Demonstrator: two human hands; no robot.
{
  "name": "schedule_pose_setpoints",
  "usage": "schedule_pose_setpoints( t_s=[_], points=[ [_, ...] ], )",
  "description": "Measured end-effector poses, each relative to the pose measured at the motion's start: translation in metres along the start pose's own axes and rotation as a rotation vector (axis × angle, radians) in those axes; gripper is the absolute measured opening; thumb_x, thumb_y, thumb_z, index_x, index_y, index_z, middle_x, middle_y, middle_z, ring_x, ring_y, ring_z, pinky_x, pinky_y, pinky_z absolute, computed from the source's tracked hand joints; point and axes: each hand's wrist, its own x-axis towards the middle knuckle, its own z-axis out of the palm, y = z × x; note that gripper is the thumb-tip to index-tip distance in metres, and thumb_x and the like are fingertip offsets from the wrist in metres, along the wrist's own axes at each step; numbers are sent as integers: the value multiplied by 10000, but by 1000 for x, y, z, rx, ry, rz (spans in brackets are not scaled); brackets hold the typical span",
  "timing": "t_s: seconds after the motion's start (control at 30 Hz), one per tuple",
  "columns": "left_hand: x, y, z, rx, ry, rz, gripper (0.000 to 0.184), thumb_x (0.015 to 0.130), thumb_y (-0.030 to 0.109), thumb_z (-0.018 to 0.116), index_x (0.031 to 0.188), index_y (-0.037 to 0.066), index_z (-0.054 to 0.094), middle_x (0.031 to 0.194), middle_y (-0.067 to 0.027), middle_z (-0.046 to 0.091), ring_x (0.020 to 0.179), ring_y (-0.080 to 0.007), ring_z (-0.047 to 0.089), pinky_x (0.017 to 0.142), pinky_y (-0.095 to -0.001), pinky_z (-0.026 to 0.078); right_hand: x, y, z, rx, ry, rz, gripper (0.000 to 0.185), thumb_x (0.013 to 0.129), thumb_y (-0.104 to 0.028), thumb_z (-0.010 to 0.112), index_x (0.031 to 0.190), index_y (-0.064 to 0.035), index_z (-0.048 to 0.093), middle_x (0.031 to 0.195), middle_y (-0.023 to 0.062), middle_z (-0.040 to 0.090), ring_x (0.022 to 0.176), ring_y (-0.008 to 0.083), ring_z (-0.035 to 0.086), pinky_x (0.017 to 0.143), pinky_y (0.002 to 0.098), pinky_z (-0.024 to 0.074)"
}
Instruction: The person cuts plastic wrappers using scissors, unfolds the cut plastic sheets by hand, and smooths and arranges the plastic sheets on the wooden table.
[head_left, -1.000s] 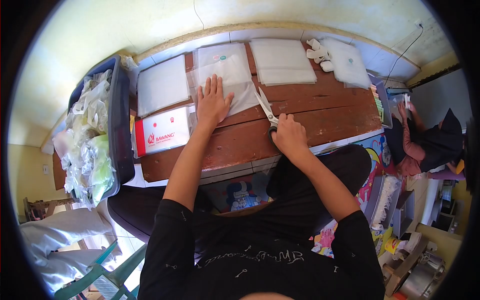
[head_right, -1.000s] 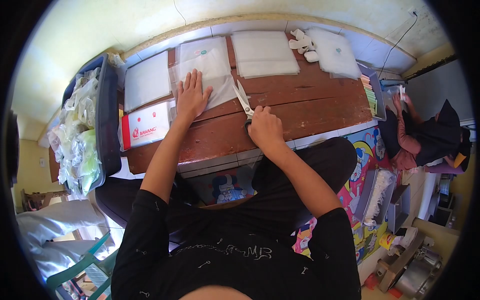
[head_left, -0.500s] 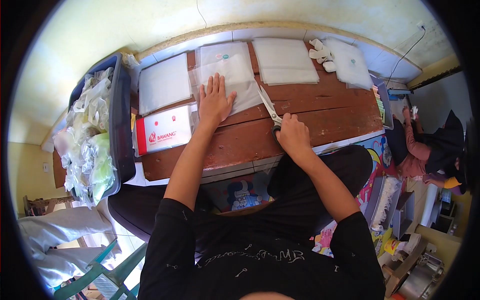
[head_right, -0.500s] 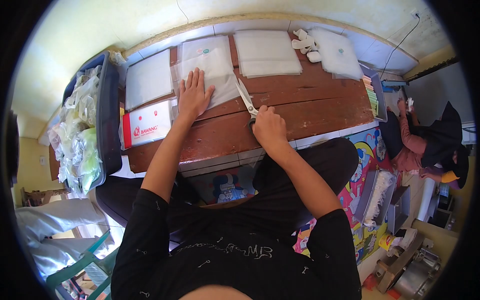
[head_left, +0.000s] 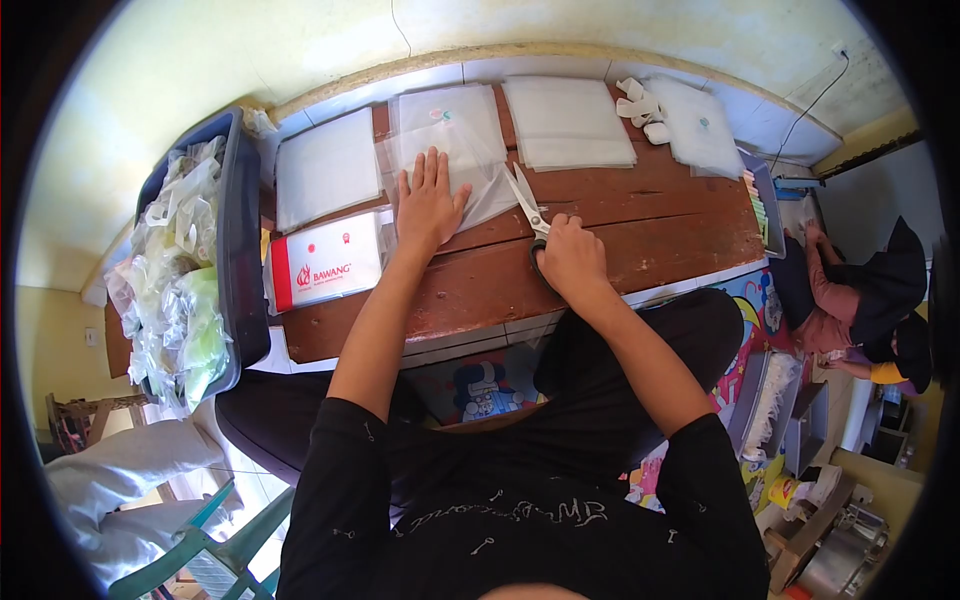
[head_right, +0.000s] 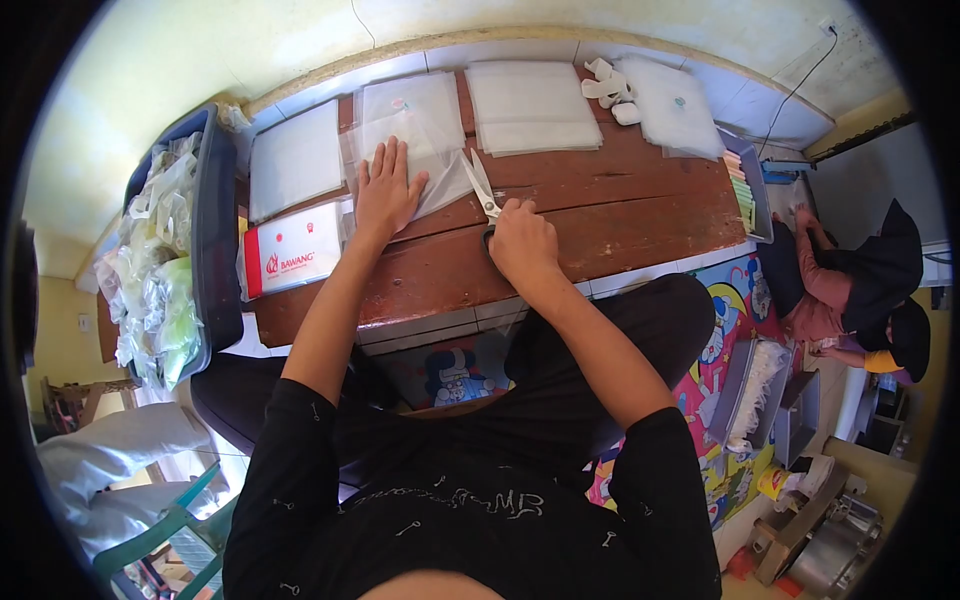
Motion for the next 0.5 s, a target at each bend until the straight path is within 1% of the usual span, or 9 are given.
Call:
schedule_pose_setpoints(
  t_s=[0.27,0.33,0.5],
  points=[
    [1,-1,0,-1,-4,-4,714,982,530,328,1518,65,254,1603,-93,196,1487,-252,138,1199,-465,83,4,2,2,-7,16,22,364,792,-247,710,962,24,536,948,232,628,835,391,677,731,449,561],
    [1,-1,1,6,-10,-10,714,982,533,325,1519,68,254,1604,-90,195,1488,-249,137,1199,-465,82,-2,3,-4,-37,-5,-2,350,816,-241,707,970,34,554,963,225,633,809,361,696,700,412,582],
    [0,-1,-1,14,-3,-4,711,986,532,325,1517,63,256,1602,-95,196,1485,-253,145,1197,-467,95,-9,10,-4,-35,3,-13,358,812,-247,713,969,32,553,964,231,631,809,367,694,701,416,579]
  ],
)
